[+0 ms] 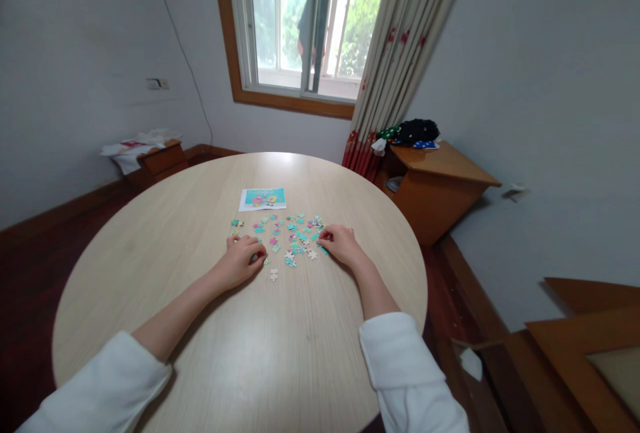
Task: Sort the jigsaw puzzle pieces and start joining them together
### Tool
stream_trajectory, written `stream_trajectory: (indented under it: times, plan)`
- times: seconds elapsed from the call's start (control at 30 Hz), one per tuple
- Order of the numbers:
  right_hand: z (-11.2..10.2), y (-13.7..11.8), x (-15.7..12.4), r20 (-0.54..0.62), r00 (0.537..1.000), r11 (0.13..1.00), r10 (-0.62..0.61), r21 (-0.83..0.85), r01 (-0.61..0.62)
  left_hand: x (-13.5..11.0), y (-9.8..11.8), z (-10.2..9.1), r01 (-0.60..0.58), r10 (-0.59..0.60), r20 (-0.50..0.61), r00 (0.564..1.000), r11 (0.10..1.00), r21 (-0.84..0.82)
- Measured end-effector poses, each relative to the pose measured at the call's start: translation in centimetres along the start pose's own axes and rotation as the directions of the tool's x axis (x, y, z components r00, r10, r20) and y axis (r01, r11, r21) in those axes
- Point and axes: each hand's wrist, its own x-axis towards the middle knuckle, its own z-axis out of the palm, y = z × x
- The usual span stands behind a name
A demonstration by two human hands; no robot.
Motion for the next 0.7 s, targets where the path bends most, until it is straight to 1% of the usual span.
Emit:
stream_trajectory:
  times: [0.17, 0.27, 0.37, 0.53, 0.6, 0.7]
  plan:
    - [-0.1, -0.1, 0.1, -0.065, 0.998, 0.980, 0.011, -0.197, -0.023, 0.0, 0.1, -0.1, 0.015, -0.015, 0.008, 1.000, 1.000, -0.002]
    - [-0.1, -0.1, 0.1, -0.076, 0.997, 0.975, -0.002, -0.220, -0.015, 0.0, 0.1, -0.1, 0.019, -0.019, 0.004, 1.000, 1.000, 0.000]
    - [-0.3, -0.1, 0.0, -0.057, 0.998, 0.985, 0.009, -0.172, -0.018, 0.0, 0.0, -0.1, 0.018, -0.018, 0.000, 1.000, 1.000, 0.006]
    - [-0.7, 0.2, -0.3, 0.022, 0.999, 0.998, 0.046, -0.042, -0.045, 0.0, -0.1, 0.0, 0.021, -0.021, 0.001, 1.000, 1.000, 0.005]
    - [-0.7, 0.6, -0.3, 0.038, 0.998, 0.999, 0.041, 0.004, -0.041, 0.0, 0.0, -0.1, 0.023, -0.023, -0.003, 1.000, 1.000, 0.003]
    - [-0.6, 1.3, -0.2, 0.074, 0.997, 0.994, 0.000, 0.106, -0.008, 0.0, 0.1, -0.2, 0.025, -0.025, -0.006, 1.000, 1.000, 0.005]
